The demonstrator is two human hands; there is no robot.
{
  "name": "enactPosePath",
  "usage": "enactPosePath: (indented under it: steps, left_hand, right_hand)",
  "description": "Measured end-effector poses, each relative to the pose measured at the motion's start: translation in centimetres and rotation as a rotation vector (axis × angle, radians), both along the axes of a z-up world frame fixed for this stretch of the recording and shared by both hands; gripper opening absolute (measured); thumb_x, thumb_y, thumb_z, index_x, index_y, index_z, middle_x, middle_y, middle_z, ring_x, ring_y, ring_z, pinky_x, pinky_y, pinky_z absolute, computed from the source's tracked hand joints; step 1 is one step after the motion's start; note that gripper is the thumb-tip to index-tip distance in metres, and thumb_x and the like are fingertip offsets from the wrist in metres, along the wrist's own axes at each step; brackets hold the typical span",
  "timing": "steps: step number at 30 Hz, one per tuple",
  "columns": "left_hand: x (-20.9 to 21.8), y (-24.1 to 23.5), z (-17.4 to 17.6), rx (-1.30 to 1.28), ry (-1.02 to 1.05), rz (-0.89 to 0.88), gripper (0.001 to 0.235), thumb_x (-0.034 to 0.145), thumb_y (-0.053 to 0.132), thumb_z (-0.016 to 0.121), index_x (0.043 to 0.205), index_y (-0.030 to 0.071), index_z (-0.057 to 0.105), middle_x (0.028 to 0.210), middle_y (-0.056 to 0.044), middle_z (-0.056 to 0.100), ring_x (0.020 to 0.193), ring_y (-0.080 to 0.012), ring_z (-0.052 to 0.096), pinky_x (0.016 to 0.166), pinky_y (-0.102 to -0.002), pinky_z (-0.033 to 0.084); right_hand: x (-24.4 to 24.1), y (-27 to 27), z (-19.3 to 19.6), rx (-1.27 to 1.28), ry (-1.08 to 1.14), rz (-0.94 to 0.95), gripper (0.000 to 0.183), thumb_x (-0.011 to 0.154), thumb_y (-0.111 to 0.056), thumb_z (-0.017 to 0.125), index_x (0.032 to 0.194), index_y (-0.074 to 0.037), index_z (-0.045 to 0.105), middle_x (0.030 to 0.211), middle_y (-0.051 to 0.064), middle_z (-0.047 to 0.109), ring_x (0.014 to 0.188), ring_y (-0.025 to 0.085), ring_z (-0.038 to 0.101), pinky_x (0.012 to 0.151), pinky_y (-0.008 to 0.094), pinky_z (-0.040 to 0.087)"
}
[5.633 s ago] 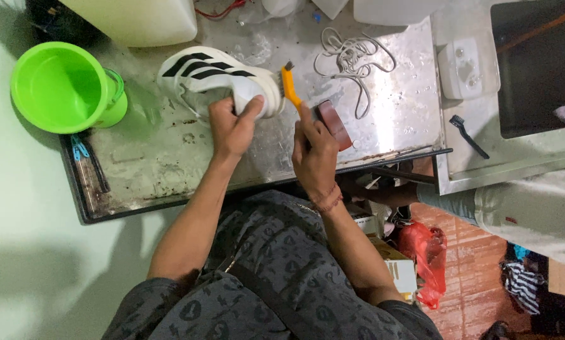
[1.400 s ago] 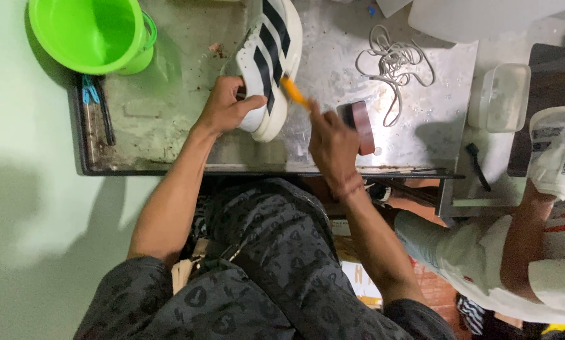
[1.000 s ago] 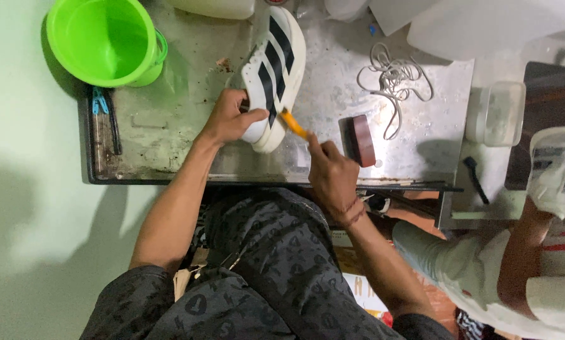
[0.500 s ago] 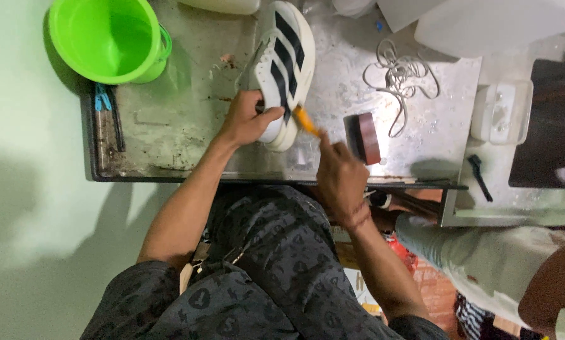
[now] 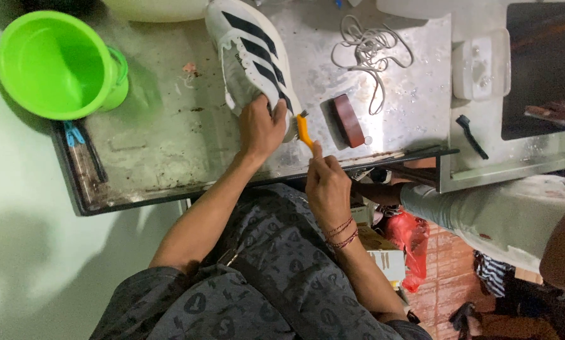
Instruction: The person scrubs a white sneaker with black stripes using a yellow brush. They hold the shoe in their left hand and scrub the sole and sides with the brush in their right hand, working over a metal tray.
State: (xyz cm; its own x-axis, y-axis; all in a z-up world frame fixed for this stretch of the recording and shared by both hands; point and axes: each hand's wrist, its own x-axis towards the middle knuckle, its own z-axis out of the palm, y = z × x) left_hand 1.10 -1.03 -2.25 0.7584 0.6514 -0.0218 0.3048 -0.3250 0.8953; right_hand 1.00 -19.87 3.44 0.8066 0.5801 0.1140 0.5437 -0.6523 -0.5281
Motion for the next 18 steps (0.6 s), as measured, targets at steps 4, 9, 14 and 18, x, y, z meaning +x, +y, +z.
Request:
enactPosePath:
  steps: [4, 9, 14, 18]
  left_hand:
    - [-0.8, -0.4, -0.2, -0.032, -0.046, -0.018, 0.031, 0.097, 0.021, 0.057, 0.08, -0.003, 0.065, 0.061, -0.023, 0.063, 0.061, -0.0399, 0.07, 0.055, -0.044, 0.051]
    - [-1.4, -0.1, -0.1, -0.044, -0.106, -0.04, 0.032, 0.099, 0.019, 0.058, 0.079, -0.006, 0.064, 0.062, -0.027, 0.062, 0.063, -0.0411, 0.07, 0.055, -0.043, 0.052]
    - [-1.9, 0.2, -0.1, -0.052, -0.105, -0.033, 0.034, 0.099, 0.022, 0.06, 0.08, -0.006, 0.065, 0.062, -0.026, 0.062, 0.06, -0.0395, 0.069, 0.053, -0.043, 0.05]
    - [-1.8, 0.8, -0.8, -0.087, -0.165, -0.019, 0.035, 0.101, 0.021, 0.06, 0.076, -0.003, 0.064, 0.057, -0.022, 0.06, 0.054, -0.0281, 0.065, 0.049, -0.037, 0.046]
  right_hand:
    - [0.2, 0.5, -1.3, -0.012, -0.022, 0.014, 0.034, 0.101, -0.01, 0.056, 0.131, 0.0, 0.069, 0.073, 0.015, 0.066, 0.055, 0.033, 0.064, 0.046, 0.036, 0.048]
    - [0.9, 2.0, -0.7, -0.058, -0.167, 0.077, 0.034, 0.098, -0.007, 0.059, 0.129, 0.002, 0.068, 0.072, 0.017, 0.063, 0.055, 0.038, 0.064, 0.045, 0.046, 0.045]
    - [0.9, 1.8, -1.1, -0.041, -0.073, 0.066, 0.034, 0.099, -0.009, 0.057, 0.129, 0.001, 0.069, 0.07, 0.015, 0.064, 0.054, 0.032, 0.064, 0.044, 0.038, 0.045]
    - [0.9, 2.4, 0.3, -0.062, -0.094, 0.104, 0.035, 0.099, -0.007, 0.057, 0.131, 0.003, 0.067, 0.072, 0.019, 0.065, 0.056, 0.04, 0.065, 0.045, 0.048, 0.045]
